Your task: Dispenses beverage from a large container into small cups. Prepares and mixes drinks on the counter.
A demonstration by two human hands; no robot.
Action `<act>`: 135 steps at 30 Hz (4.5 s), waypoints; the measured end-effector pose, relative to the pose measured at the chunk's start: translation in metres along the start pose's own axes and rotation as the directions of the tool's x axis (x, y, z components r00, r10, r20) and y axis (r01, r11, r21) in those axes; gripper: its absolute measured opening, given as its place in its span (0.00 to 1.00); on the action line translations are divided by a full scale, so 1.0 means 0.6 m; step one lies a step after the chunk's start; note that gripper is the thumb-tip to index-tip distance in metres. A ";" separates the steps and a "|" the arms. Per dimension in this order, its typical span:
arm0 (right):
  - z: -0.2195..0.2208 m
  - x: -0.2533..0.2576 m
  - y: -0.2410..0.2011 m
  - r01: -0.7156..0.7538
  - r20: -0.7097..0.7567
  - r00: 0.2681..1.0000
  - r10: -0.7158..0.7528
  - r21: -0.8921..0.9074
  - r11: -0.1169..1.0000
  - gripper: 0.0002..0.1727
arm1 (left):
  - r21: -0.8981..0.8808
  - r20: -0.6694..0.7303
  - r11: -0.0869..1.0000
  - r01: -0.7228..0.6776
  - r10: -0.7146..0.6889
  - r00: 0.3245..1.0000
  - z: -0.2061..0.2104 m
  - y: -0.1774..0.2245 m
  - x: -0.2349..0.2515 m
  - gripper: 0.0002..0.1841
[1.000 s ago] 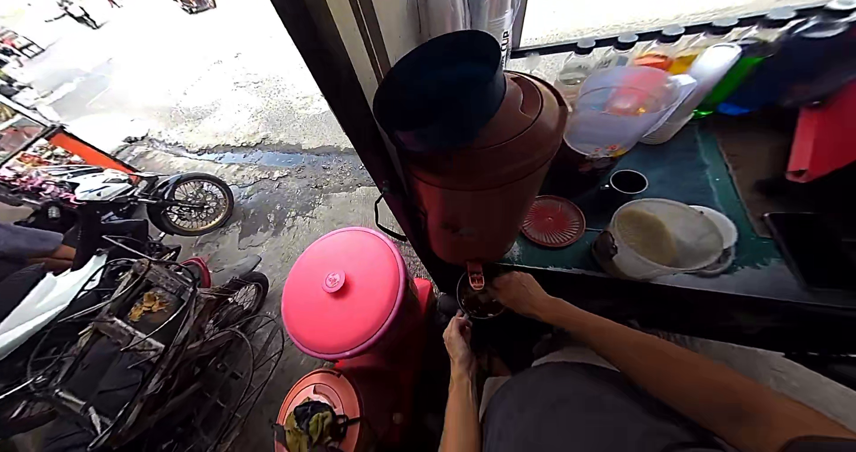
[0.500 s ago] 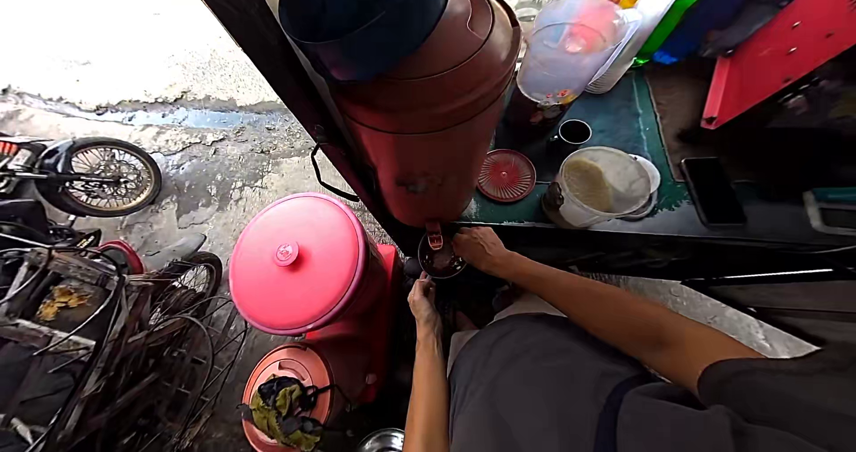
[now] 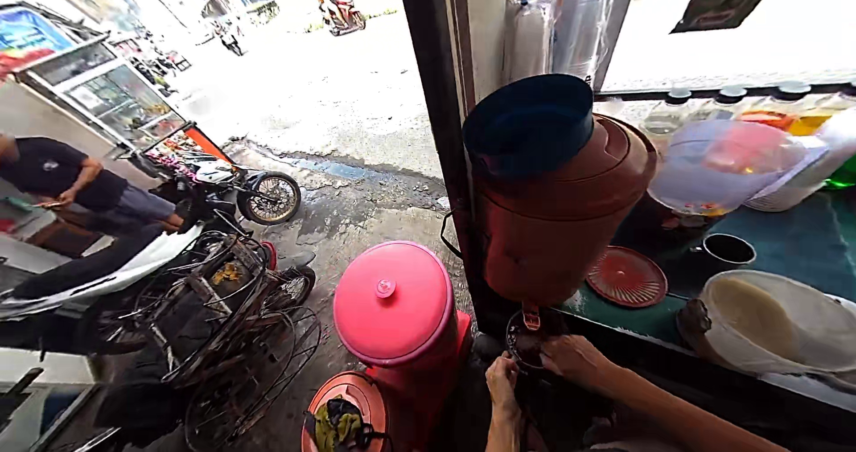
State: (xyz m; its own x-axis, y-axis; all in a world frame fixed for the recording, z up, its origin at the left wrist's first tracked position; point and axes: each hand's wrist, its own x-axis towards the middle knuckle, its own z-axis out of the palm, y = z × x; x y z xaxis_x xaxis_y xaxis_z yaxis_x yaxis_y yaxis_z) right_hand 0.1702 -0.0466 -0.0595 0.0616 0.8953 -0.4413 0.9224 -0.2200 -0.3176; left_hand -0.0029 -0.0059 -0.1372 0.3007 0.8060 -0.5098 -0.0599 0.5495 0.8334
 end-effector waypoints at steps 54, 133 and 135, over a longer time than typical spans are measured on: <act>-0.009 0.003 -0.009 0.022 0.021 1.000 -0.024 0.057 0.998 0.24 | -0.119 0.024 0.993 0.024 -0.021 0.999 -0.010 -0.013 0.026 0.12; -0.010 0.005 -0.011 0.065 0.008 0.998 -0.065 0.028 0.998 0.23 | -0.152 0.002 0.988 0.031 -0.031 1.000 -0.015 -0.012 0.020 0.11; -0.002 0.014 0.005 0.009 -0.164 0.986 0.008 0.103 0.995 0.22 | -0.159 -0.006 0.987 0.029 -0.030 1.000 -0.015 -0.013 0.019 0.11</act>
State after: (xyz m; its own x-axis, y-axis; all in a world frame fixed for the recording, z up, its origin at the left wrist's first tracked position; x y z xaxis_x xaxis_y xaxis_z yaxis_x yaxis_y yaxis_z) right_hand 0.1741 -0.0391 -0.0633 0.1309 0.9448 -0.3005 0.8785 -0.2510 -0.4064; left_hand -0.0077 0.0011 -0.1512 0.2971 0.7903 -0.5358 -0.2018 0.6005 0.7738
